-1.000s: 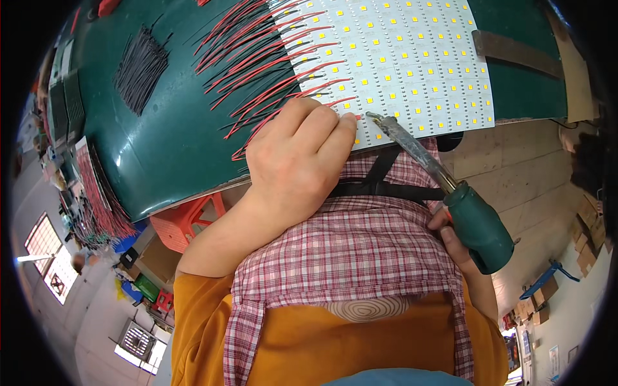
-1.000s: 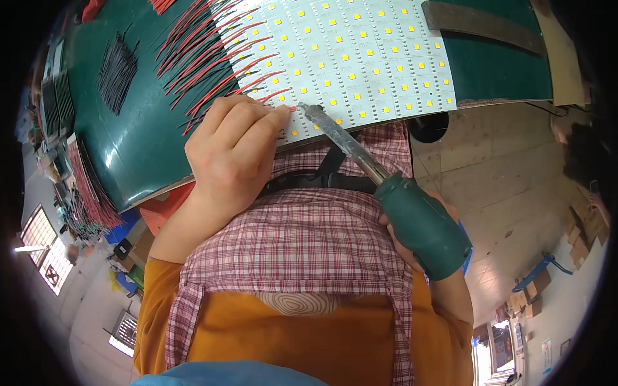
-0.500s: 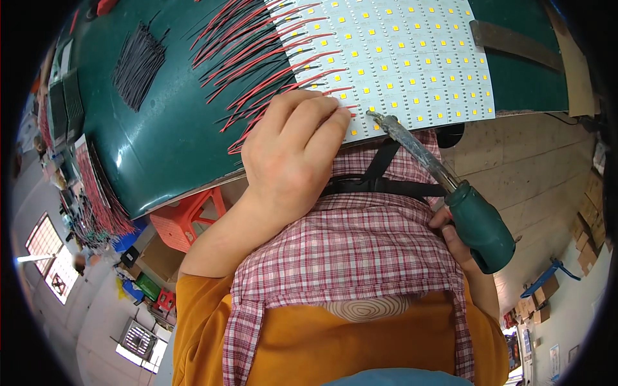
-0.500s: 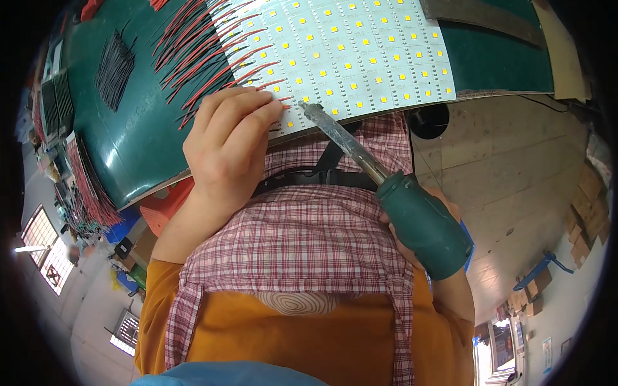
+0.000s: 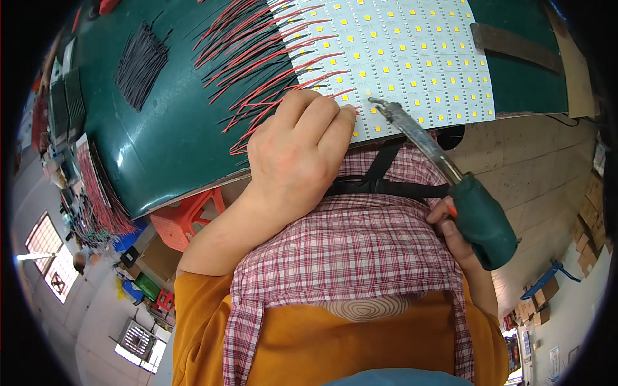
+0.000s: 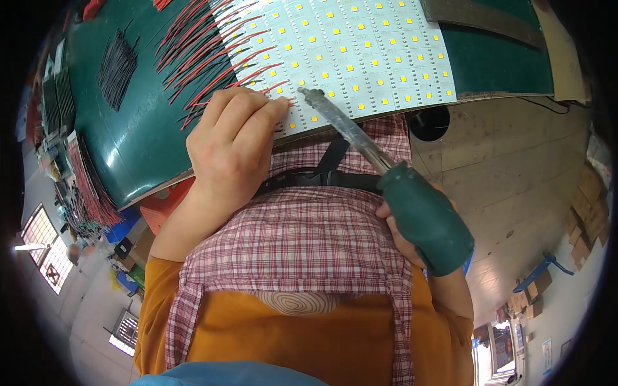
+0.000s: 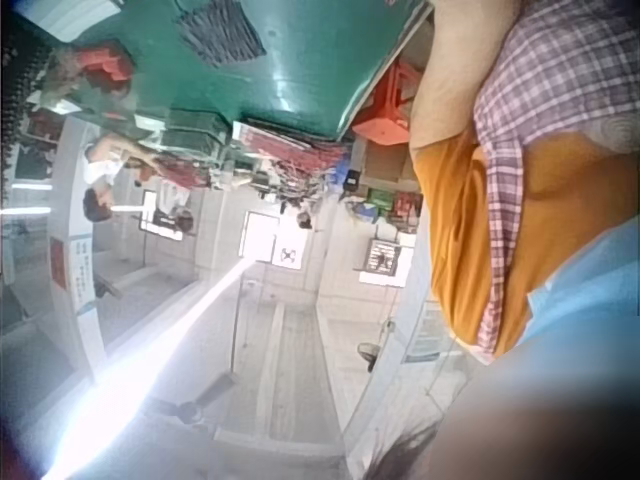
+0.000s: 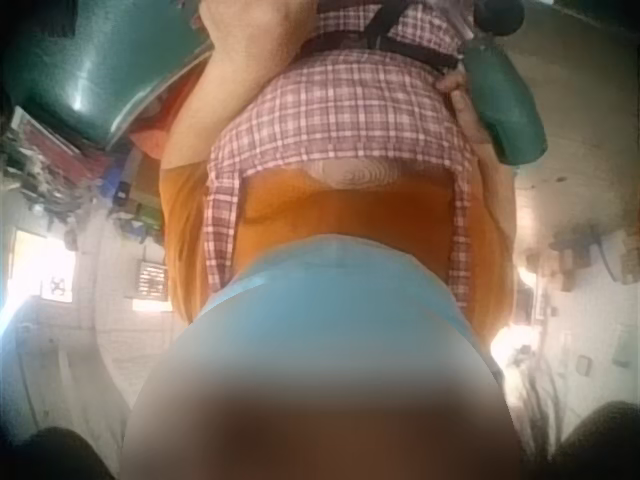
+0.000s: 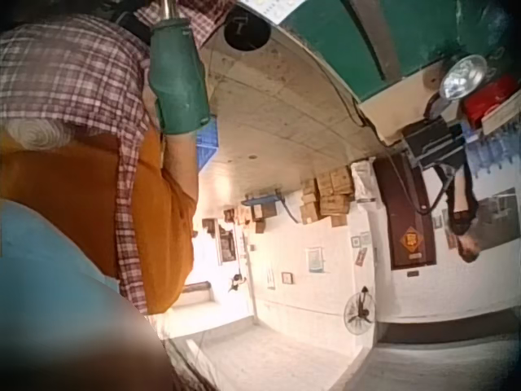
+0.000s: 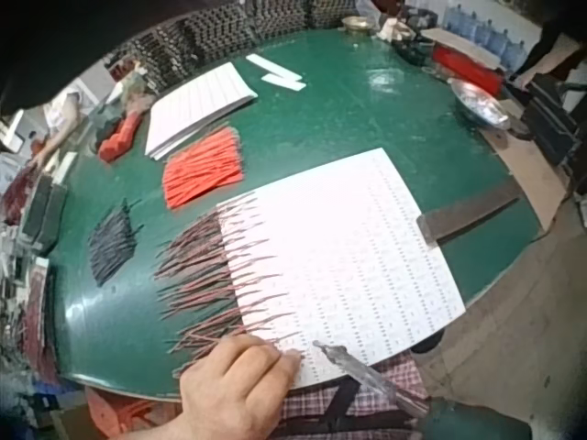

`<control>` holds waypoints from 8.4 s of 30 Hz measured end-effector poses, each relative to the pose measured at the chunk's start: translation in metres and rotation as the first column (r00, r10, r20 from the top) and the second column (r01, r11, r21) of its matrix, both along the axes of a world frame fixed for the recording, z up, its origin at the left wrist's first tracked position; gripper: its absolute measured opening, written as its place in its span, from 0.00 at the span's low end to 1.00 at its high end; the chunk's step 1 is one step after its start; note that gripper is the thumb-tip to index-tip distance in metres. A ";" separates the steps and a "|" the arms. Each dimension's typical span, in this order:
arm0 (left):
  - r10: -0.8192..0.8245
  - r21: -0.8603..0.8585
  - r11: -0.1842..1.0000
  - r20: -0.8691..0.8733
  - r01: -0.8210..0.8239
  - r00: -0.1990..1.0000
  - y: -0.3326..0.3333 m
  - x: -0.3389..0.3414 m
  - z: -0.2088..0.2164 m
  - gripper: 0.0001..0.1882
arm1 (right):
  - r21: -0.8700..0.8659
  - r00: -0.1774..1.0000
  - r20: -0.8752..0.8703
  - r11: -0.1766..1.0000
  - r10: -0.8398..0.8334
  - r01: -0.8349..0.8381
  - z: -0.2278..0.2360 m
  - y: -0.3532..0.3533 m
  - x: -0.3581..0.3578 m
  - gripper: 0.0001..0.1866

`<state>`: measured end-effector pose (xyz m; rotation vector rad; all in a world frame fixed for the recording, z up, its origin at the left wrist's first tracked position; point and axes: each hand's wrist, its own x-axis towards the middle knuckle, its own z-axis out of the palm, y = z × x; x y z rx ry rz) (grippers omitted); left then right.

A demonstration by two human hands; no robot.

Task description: Soldering red and black wires onto an LED light panel at a factory workbench.

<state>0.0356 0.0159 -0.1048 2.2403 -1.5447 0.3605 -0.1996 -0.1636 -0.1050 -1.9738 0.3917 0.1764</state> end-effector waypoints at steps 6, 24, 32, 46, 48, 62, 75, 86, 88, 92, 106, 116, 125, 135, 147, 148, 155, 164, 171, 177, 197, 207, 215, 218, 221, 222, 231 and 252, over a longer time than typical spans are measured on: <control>0.002 0.006 1.000 -0.011 -0.002 1.000 0.000 0.000 -0.001 0.12 | 0.143 0.980 0.101 0.977 -0.173 0.158 -0.001 0.007 0.002 0.09; 0.018 0.009 1.000 -0.145 -0.017 0.989 0.005 -0.014 0.006 0.12 | -0.071 1.000 -0.016 0.997 0.015 -0.016 -0.004 0.002 -0.016 0.14; 0.015 -0.008 1.000 -0.163 -0.016 0.987 0.004 -0.013 0.006 0.12 | -0.223 0.994 -0.068 0.970 0.088 -0.101 0.000 -0.002 -0.014 0.10; 0.024 0.016 1.000 -0.176 -0.021 0.984 0.005 -0.014 0.008 0.13 | 0.118 0.982 0.082 0.980 -0.168 0.158 0.002 0.001 -0.006 0.12; 0.025 0.021 1.000 -0.178 -0.021 0.984 0.005 -0.013 0.006 0.13 | 0.124 0.984 0.138 0.988 -0.112 0.095 -0.001 -0.001 -0.002 0.15; 0.297 -0.186 0.878 -0.511 -0.441 0.807 0.036 0.059 0.055 0.07 | 0.283 0.978 0.120 0.950 -0.168 0.129 0.007 -0.004 0.009 0.14; 0.151 -0.027 0.988 0.012 -0.151 0.988 -0.034 0.224 -0.005 0.06 | 0.442 0.945 -0.022 0.845 -0.326 0.301 -0.004 0.008 0.029 0.20; 0.679 0.155 0.733 -0.131 -0.662 0.722 0.131 0.238 0.011 0.16 | 0.488 0.923 -0.019 0.802 -0.385 0.344 -0.005 -0.003 0.050 0.20; 0.661 0.202 0.749 -0.184 -0.631 0.727 0.131 0.230 0.010 0.17 | 0.483 0.927 -0.019 0.808 -0.374 0.336 -0.005 -0.002 0.053 0.20; 0.676 0.227 0.736 -0.232 -0.637 0.699 0.120 0.221 0.016 0.15 | 0.453 0.939 -0.024 0.834 -0.343 0.316 0.000 0.000 0.053 0.20; 0.767 0.225 0.636 -0.072 -0.738 0.638 0.112 0.227 0.028 0.07 | 0.469 0.942 -0.010 0.830 -0.336 0.301 0.006 0.002 0.052 0.17; 0.538 0.312 0.749 0.230 -0.585 0.811 0.117 0.221 0.044 0.09 | 0.429 0.950 0.047 0.865 -0.309 0.260 0.006 -0.002 0.051 0.19; -0.120 0.860 0.185 0.501 -0.476 0.857 0.077 0.153 0.102 0.01 | 0.467 0.960 0.115 0.867 -0.256 0.175 -0.010 -0.007 0.048 0.23; -0.315 0.920 -0.024 0.364 -0.391 0.876 0.065 0.130 0.037 0.03 | 0.466 0.932 0.098 0.844 -0.350 0.267 -0.010 -0.004 0.042 0.17; 0.555 0.229 0.763 -0.711 -0.605 0.431 0.086 0.130 0.079 0.08 | 0.484 0.936 0.038 0.826 -0.349 0.289 0.014 -0.008 0.071 0.18; 0.476 0.147 0.764 -0.786 -0.629 0.395 0.091 0.125 0.081 0.10 | 0.484 0.939 0.033 0.827 -0.343 0.285 0.014 -0.008 0.071 0.18; 0.179 -0.422 0.468 -0.815 -0.777 0.551 0.091 0.080 0.037 0.11 | 0.450 0.953 0.000 0.851 -0.302 0.270 0.023 -0.005 0.076 0.19; 0.229 -0.545 0.413 -0.713 -0.730 0.662 0.103 0.095 0.057 0.08 | 0.340 0.968 -0.083 0.907 -0.236 0.250 0.032 -0.012 0.069 0.23; 0.179 -0.174 0.946 -0.427 -0.274 0.886 0.013 0.098 0.070 0.12 | 0.500 0.842 0.037 0.739 -0.539 0.451 0.043 0.004 0.112 0.27; -0.033 -0.045 0.999 -0.126 0.027 0.991 -0.018 0.083 0.035 0.13 | 0.306 0.954 -0.004 0.908 -0.301 0.287 0.029 0.001 0.083 0.26; -0.051 -0.042 0.998 -0.014 0.051 0.999 -0.021 0.066 0.009 0.15 | 0.050 0.982 -0.078 0.983 -0.170 0.174 0.046 0.000 0.081 0.06; -0.053 -0.009 0.999 -0.015 0.053 0.998 -0.022 0.067 0.010 0.14 | 0.061 0.988 0.001 0.986 -0.153 0.152 0.039 0.000 0.078 0.11; -0.054 0.018 0.998 0.016 0.054 0.998 -0.023 0.068 0.009 0.14 | 0.267 0.980 -0.068 0.943 -0.186 0.197 0.041 -0.004 0.071 0.20; -0.051 -0.042 0.998 0.079 0.055 0.996 -0.024 0.073 0.001 0.10 | 0.288 0.976 -0.097 0.933 -0.195 0.215 0.039 0.000 0.072 0.23; -0.058 -0.069 0.996 0.016 0.059 0.998 -0.022 0.080 0.002 0.11 | 0.273 0.985 -0.049 0.947 -0.164 0.171 0.032 -0.003 0.068 0.24; -0.062 -0.108 0.992 -0.034 0.058 0.998 -0.019 0.083 0.004 0.12 | 0.255 0.990 0.003 0.957 -0.142 0.137 0.030 -0.004 0.067 0.24; -0.035 -0.036 0.999 -0.094 0.032 0.995 -0.021 0.064 0.009 0.15 | 0.221 0.965 -0.051 0.940 -0.257 0.261 0.031 0.004 0.074 0.15; -0.045 -0.065 0.997 0.055 0.048 0.997 -0.027 0.069 -0.002 0.12 | 0.216 0.980 -0.132 0.961 -0.148 0.174 0.036 -0.001 0.075 0.14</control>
